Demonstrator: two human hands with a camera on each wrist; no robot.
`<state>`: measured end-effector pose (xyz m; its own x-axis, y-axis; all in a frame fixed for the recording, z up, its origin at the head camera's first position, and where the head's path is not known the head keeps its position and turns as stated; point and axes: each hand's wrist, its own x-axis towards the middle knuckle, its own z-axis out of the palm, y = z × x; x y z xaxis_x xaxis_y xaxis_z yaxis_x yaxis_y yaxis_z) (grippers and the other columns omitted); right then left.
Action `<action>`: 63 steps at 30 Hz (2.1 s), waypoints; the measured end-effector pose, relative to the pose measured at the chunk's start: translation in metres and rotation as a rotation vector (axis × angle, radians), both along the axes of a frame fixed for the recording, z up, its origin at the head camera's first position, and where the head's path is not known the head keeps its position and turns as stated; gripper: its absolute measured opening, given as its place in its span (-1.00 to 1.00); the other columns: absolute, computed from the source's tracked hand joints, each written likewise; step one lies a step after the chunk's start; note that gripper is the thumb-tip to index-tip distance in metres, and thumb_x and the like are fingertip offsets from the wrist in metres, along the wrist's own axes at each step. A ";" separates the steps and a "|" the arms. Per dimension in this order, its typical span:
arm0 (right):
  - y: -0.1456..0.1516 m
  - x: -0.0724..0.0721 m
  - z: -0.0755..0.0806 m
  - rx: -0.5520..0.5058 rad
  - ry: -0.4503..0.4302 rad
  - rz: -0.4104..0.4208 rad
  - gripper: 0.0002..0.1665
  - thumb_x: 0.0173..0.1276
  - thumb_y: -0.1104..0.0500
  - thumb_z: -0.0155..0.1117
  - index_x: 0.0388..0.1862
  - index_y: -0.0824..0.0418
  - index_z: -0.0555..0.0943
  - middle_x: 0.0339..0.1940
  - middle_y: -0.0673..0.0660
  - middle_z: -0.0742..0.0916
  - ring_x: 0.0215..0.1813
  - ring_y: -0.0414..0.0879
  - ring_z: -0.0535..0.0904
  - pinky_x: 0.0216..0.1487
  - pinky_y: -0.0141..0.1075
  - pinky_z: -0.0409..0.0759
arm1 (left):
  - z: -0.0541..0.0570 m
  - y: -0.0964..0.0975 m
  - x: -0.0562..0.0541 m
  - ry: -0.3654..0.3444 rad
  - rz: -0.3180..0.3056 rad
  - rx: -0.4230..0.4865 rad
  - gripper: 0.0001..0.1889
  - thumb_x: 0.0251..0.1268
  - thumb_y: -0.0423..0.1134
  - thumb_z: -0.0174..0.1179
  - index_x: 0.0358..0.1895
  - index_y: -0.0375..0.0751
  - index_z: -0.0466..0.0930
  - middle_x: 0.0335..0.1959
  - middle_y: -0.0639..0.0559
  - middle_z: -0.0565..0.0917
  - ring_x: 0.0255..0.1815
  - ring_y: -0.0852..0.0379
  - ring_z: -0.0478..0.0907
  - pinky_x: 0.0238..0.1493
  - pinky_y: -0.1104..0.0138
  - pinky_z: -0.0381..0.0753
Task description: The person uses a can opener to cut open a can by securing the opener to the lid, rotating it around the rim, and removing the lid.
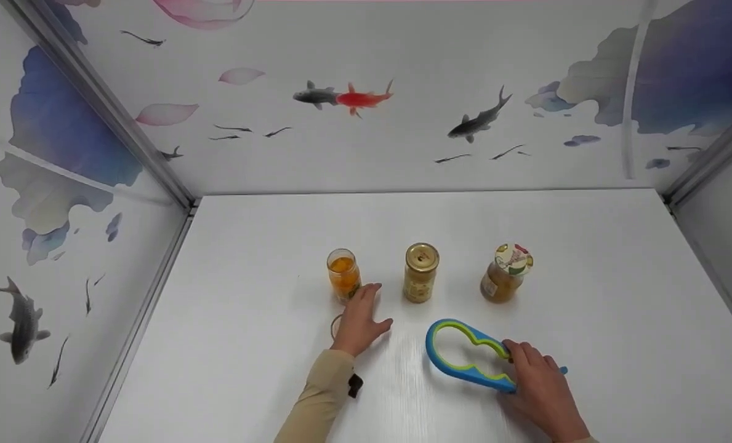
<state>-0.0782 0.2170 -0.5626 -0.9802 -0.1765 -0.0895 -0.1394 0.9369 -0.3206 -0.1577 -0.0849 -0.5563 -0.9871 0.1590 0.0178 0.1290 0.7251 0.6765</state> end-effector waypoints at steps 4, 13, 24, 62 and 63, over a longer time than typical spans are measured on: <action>0.002 -0.001 -0.001 0.017 -0.015 -0.033 -0.11 -0.14 0.29 0.62 0.20 0.40 0.40 -0.07 0.25 0.56 -0.07 0.13 0.47 0.01 0.14 0.43 | -0.002 0.012 -0.008 -0.033 0.034 0.091 -0.31 0.10 -0.30 0.42 0.31 -0.35 0.34 0.25 -0.23 0.43 0.27 -0.14 0.37 0.28 0.08 0.34; 0.007 -0.002 -0.004 0.038 -0.068 -0.041 -0.04 -0.14 0.19 0.65 0.24 0.40 0.39 -0.02 0.30 0.55 -0.01 0.19 0.44 0.05 0.20 0.38 | -0.002 0.035 -0.027 -0.066 0.048 0.220 -0.26 0.07 -0.31 0.42 0.34 -0.38 0.30 0.25 -0.27 0.44 0.21 -0.13 0.43 0.25 0.11 0.39; 0.018 -0.001 -0.003 0.018 -0.103 -0.153 0.01 -0.13 0.13 0.62 0.28 0.42 0.34 -0.01 0.37 0.52 0.01 0.24 0.41 0.08 0.24 0.33 | -0.003 0.050 -0.042 -0.016 0.057 0.311 -0.21 0.00 -0.28 0.47 0.33 -0.32 0.29 0.26 -0.23 0.43 0.25 -0.16 0.40 0.25 0.09 0.38; 0.022 0.008 -0.003 -0.033 -0.151 -0.238 0.01 -0.13 0.11 0.61 0.29 0.40 0.34 0.02 0.38 0.53 0.01 0.24 0.39 0.06 0.22 0.34 | -0.017 0.063 -0.045 -0.009 0.044 0.489 -0.29 -0.15 -0.36 0.47 0.21 -0.17 0.43 0.05 0.04 0.60 0.07 0.12 0.52 0.16 0.20 0.47; 0.022 0.007 -0.003 -0.034 -0.151 -0.238 0.01 -0.13 0.11 0.61 0.29 0.40 0.34 0.02 0.38 0.53 0.01 0.24 0.39 0.06 0.22 0.34 | -0.017 0.063 -0.043 -0.020 0.044 0.490 -0.28 -0.15 -0.36 0.47 0.23 -0.17 0.43 0.06 0.04 0.60 0.08 0.12 0.52 0.16 0.20 0.47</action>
<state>-0.0707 0.2395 -0.5652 -0.9705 0.0516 -0.2355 0.1349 0.9258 -0.3531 -0.2011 -0.0215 -0.5729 -0.9936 0.0952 0.0616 0.0895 0.3258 0.9412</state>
